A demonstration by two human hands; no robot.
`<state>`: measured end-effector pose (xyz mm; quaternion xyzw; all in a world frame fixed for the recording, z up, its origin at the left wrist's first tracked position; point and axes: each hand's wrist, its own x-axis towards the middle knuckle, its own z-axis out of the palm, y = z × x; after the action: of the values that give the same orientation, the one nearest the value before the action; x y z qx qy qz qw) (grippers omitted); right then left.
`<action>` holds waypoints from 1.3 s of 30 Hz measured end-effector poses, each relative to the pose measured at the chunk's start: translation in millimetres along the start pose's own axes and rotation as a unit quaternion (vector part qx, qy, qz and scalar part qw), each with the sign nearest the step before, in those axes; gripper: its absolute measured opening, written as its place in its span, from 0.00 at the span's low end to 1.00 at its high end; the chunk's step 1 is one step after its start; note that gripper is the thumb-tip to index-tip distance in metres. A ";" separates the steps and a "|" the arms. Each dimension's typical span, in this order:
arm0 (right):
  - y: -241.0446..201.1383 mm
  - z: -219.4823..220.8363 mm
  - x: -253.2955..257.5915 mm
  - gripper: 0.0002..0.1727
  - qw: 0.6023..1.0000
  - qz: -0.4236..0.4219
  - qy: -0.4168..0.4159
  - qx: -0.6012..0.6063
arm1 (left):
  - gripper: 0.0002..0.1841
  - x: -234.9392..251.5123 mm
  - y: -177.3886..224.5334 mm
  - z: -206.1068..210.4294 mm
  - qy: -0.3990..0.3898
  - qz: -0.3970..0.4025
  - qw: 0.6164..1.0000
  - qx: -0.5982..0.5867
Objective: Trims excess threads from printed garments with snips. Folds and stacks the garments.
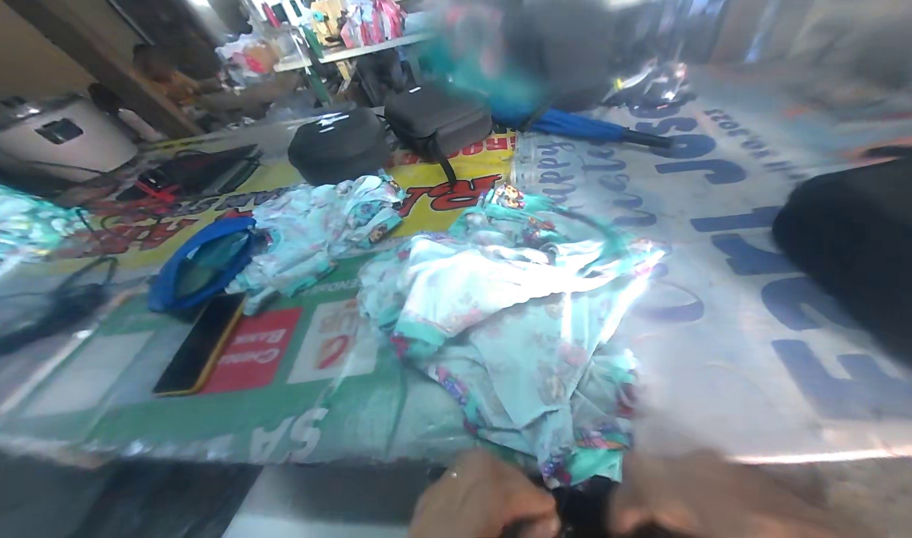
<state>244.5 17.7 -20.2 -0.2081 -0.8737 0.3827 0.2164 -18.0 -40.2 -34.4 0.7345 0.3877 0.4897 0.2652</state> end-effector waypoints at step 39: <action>9.3 26.4 53.7 0.12 0.944 -0.036 0.325 -0.039 | 0.08 36.7 -8.7 42.0 0.240 -0.173 0.806 -0.513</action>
<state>188.1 36.6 -31.8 -0.2974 -0.7774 0.2517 0.4938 26.2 -5.4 -38.2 0.2715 0.2513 0.7238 0.5824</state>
